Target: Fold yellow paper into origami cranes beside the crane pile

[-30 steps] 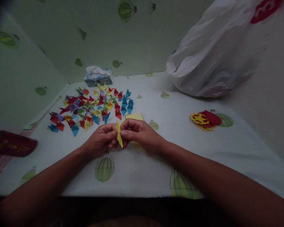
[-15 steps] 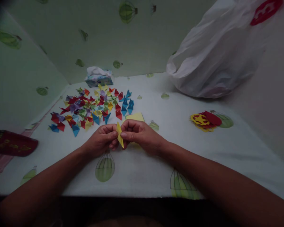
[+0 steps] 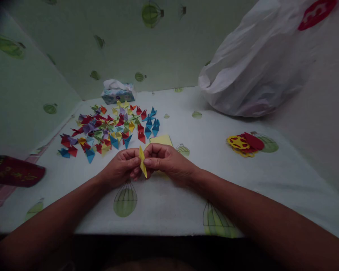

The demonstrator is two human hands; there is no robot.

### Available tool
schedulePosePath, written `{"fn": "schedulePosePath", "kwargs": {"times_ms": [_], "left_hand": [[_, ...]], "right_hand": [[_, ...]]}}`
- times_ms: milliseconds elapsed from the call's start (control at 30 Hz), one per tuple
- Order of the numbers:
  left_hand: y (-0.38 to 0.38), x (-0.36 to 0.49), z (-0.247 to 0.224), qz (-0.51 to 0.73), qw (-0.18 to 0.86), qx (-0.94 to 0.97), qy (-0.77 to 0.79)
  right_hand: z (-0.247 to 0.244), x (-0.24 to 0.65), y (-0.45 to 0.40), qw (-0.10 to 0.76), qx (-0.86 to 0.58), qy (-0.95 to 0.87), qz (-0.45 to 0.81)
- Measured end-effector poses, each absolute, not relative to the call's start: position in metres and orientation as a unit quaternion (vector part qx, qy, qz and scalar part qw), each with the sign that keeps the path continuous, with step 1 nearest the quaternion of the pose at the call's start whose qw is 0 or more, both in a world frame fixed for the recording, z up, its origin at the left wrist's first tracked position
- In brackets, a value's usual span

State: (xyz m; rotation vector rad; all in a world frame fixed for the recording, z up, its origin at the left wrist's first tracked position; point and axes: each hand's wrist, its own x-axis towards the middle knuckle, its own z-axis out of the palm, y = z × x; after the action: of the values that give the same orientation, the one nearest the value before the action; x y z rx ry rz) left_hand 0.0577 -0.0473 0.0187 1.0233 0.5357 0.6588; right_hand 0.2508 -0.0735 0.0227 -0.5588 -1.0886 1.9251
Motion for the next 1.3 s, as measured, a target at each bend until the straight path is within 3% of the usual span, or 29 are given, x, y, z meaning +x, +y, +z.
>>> {"fn": "schedulePosePath", "kwargs": {"times_ms": [767,1100,1300], "left_hand": [[-0.047,0.057,0.018,0.301,0.789,0.476,0.246],[-0.044,0.058,0.021,0.318,0.711,0.533,0.330],[-0.044,0.058,0.023,0.317,0.669,0.577,0.346]], "right_hand": [[0.023,0.252,-0.074,0.409,-0.220,-0.442,0.767],[0.034,0.256,-0.071,0.423,-0.370,-0.610,0.558],[0.028,0.256,-0.070,0.393,-0.406,-0.645,0.515]]}}
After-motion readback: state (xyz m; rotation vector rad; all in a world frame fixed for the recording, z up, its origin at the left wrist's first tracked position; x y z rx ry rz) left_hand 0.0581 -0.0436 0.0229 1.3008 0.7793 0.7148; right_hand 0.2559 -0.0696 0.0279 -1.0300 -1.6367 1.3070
